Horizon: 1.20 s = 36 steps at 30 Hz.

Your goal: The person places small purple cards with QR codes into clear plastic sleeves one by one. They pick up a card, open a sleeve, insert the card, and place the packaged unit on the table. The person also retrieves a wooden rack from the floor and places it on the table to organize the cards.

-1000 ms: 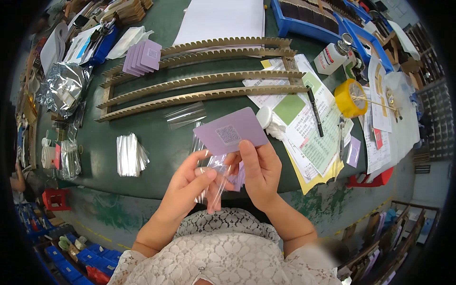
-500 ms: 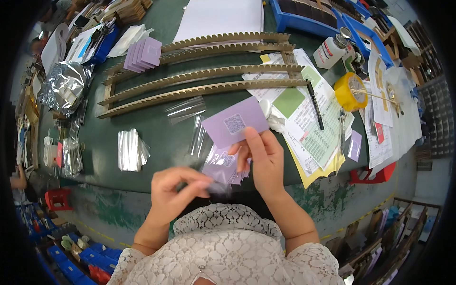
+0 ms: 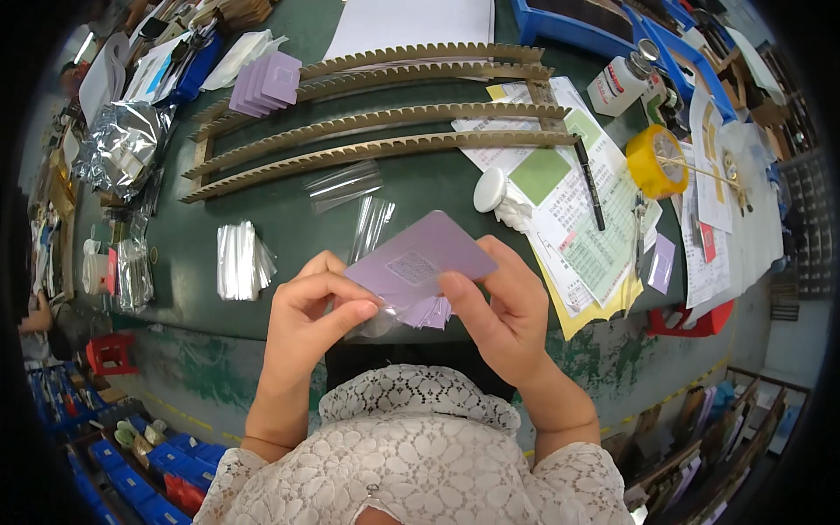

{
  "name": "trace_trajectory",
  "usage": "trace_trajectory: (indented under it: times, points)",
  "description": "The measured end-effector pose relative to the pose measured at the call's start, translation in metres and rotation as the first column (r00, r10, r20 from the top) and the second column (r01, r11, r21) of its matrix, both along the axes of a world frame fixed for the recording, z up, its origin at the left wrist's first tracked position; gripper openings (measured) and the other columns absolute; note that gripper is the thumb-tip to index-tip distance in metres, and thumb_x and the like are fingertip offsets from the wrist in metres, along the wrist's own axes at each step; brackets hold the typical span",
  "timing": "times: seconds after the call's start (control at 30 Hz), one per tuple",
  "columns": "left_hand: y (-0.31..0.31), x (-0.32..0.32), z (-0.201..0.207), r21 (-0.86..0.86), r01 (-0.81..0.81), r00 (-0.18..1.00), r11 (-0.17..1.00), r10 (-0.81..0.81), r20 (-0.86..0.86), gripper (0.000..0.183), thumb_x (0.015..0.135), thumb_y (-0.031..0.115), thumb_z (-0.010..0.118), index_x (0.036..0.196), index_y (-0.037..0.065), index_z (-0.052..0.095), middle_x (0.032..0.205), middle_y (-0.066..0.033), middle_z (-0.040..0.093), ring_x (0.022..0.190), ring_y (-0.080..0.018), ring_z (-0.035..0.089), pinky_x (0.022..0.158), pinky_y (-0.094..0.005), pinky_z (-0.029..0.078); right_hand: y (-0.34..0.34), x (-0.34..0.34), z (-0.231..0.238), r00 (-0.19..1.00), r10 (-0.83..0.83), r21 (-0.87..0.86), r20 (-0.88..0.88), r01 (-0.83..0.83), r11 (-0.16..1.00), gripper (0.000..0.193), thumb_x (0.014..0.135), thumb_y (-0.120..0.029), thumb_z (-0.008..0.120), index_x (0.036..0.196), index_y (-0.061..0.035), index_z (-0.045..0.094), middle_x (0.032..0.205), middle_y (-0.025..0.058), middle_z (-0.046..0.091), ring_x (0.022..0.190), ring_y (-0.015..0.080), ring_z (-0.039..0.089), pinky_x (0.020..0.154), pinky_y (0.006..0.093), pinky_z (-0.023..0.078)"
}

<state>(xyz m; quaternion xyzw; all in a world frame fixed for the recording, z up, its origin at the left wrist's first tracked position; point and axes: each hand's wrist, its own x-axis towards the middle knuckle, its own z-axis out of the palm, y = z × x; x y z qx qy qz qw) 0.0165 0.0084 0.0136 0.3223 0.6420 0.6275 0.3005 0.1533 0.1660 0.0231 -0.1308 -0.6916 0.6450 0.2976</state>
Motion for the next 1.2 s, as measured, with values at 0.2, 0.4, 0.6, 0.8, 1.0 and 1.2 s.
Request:
trace_trajectory:
  times: [0.2, 0.4, 0.6, 0.8, 1.0, 1.2]
  points:
    - [-0.005, 0.011, -0.016, -0.013, 0.070, 0.933, 0.997, -0.061, 0.355, 0.009, 0.083, 0.008, 0.068, 0.088, 0.000, 0.068, 0.084, -0.0020, 0.062, 0.069, -0.0054, 0.050, 0.062, -0.0203, 0.039, -0.001, 0.010, -0.008, 0.980, 0.064, -0.179, 0.189, -0.030, 0.983, 0.010, 0.088, -0.002, 0.058, 0.088, 0.0073, 0.062, 0.088, 0.0088, 0.058, 0.071, 0.0122, 0.055, 0.060, 0.0228, 0.043]
    - [-0.007, 0.012, -0.013, -0.079, 0.087, 0.905, 0.993, -0.045, 0.424, 0.010, 0.086, 0.009, 0.065, 0.090, 0.000, 0.067, 0.082, -0.0029, 0.066, 0.071, -0.0047, 0.055, 0.064, -0.0192, 0.042, 0.005, 0.022, -0.012, 0.950, 0.140, -0.218, 0.280, -0.080, 0.973, 0.012, 0.088, -0.003, 0.058, 0.091, 0.0087, 0.062, 0.092, 0.0100, 0.059, 0.071, 0.0122, 0.058, 0.060, 0.0231, 0.047]
    - [-0.005, 0.014, -0.013, -0.135, 0.168, 0.929, 0.977, -0.111, 0.353, 0.013, 0.085, 0.011, 0.066, 0.091, 0.000, 0.066, 0.078, -0.0024, 0.066, 0.067, -0.0043, 0.055, 0.059, -0.0193, 0.042, -0.004, 0.010, -0.004, 0.969, 0.115, -0.262, 0.220, -0.055, 0.964, 0.020, 0.086, -0.002, 0.061, 0.106, 0.0025, 0.062, 0.095, 0.0096, 0.060, 0.077, 0.0114, 0.057, 0.064, 0.0237, 0.048]
    - [0.009, 0.009, -0.005, -0.140, 0.132, 0.936, 0.981, -0.076, 0.343, 0.014, 0.083, 0.010, 0.068, 0.091, 0.000, 0.063, 0.080, -0.0024, 0.063, 0.067, -0.0069, 0.054, 0.060, -0.0227, 0.042, -0.001, 0.009, -0.010, 0.931, 0.138, 0.124, 0.337, -0.189, 0.974, 0.031, 0.083, -0.003, 0.064, 0.114, -0.0039, 0.062, 0.094, 0.0055, 0.061, 0.074, 0.0119, 0.052, 0.066, 0.0237, 0.045]
    - [0.029, -0.028, -0.023, -0.174, -0.407, 0.634, 0.897, 0.140, -0.760, 0.028, 0.076, 0.015, 0.072, 0.093, 0.002, 0.054, 0.088, -0.0116, 0.051, 0.081, -0.0285, 0.050, 0.070, -0.0357, 0.042, 0.025, -0.011, -0.016, 0.905, -0.051, 0.485, 0.423, -0.178, 0.856, 0.033, 0.079, -0.003, 0.066, 0.112, -0.0034, 0.062, 0.097, 0.0084, 0.059, 0.088, 0.0226, 0.052, 0.082, 0.0311, 0.043]
    - [0.015, -0.041, -0.043, -0.237, -0.295, 0.862, 0.926, 0.150, -0.485, 0.016, 0.082, 0.006, 0.064, 0.088, 0.002, 0.050, 0.082, -0.0132, 0.059, 0.076, -0.0283, 0.060, 0.065, -0.0324, 0.046, 0.044, -0.096, 0.016, 0.961, 0.015, 0.651, 0.276, -0.198, 0.733, 0.042, 0.074, -0.004, 0.070, 0.115, -0.0035, 0.057, 0.111, 0.0132, 0.055, 0.107, 0.0304, 0.050, 0.094, 0.0365, 0.038]
